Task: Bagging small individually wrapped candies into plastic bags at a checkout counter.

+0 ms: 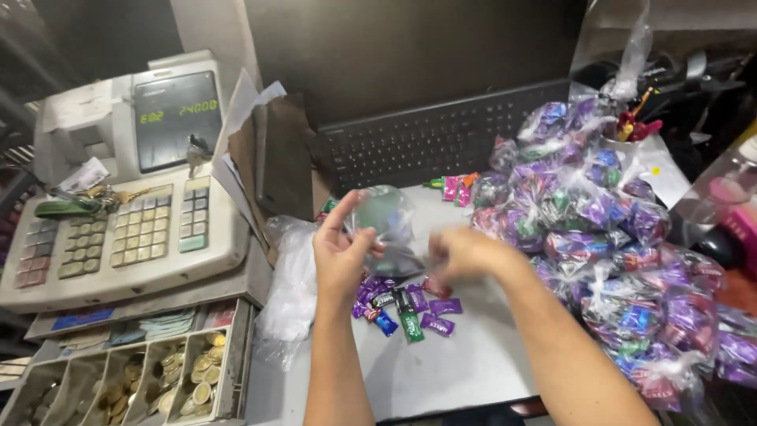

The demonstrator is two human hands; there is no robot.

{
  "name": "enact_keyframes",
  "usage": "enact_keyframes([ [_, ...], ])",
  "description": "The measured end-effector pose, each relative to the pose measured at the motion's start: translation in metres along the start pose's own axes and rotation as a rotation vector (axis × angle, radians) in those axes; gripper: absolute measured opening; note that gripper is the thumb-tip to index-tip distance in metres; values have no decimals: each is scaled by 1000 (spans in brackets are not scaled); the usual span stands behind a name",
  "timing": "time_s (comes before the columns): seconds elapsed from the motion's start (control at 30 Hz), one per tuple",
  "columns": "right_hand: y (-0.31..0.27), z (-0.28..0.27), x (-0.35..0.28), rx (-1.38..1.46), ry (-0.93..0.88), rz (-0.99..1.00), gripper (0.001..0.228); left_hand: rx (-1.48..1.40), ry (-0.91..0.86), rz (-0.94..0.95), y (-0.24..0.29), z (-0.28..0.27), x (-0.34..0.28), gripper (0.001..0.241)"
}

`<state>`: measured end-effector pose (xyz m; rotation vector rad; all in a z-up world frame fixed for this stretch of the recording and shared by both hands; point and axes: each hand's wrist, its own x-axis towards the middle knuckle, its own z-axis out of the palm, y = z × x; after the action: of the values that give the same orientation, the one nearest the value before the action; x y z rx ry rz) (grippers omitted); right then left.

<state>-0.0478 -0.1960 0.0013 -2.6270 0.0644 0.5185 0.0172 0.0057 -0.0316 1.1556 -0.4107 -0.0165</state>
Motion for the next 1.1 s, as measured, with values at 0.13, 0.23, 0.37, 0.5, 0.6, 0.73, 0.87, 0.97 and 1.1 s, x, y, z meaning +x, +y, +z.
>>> enact_keyframes([
  [0.13, 11, 29, 38, -92, -43, -66, 34, 36, -11, 7, 1, 1, 2, 68],
  [0.23, 24, 21, 41, -20, 39, -105, 28, 29, 10, 11, -1, 0, 4, 69],
  [0.37, 34, 4, 41, 376, 455, -282, 16, 33, -1, -18, 10, 9, -1, 70],
  [0.5, 0, 12, 36, 768, 860, -530, 15, 121, -54, -60, 23, 20, -7, 73],
  [0.6, 4, 11, 38, 511, 877, -565, 20, 158, -51, -63, 13, 14, -1, 76],
  [0.73, -2, 1, -1, 318, 340, -352, 30, 152, 35, -73, 13, 9, -2, 73],
  [0.87, -15, 30, 11, -172, -140, -107, 39, 121, 36, -33, 5, 8, -2, 70],
  [0.97, -10, 29, 12, -144, -134, -101, 31, 106, 32, -17, 11, 12, -3, 70],
  [1.1, 12, 9, 6, 248, 183, -350, 9, 108, 9, -55, 18, 14, -6, 70],
])
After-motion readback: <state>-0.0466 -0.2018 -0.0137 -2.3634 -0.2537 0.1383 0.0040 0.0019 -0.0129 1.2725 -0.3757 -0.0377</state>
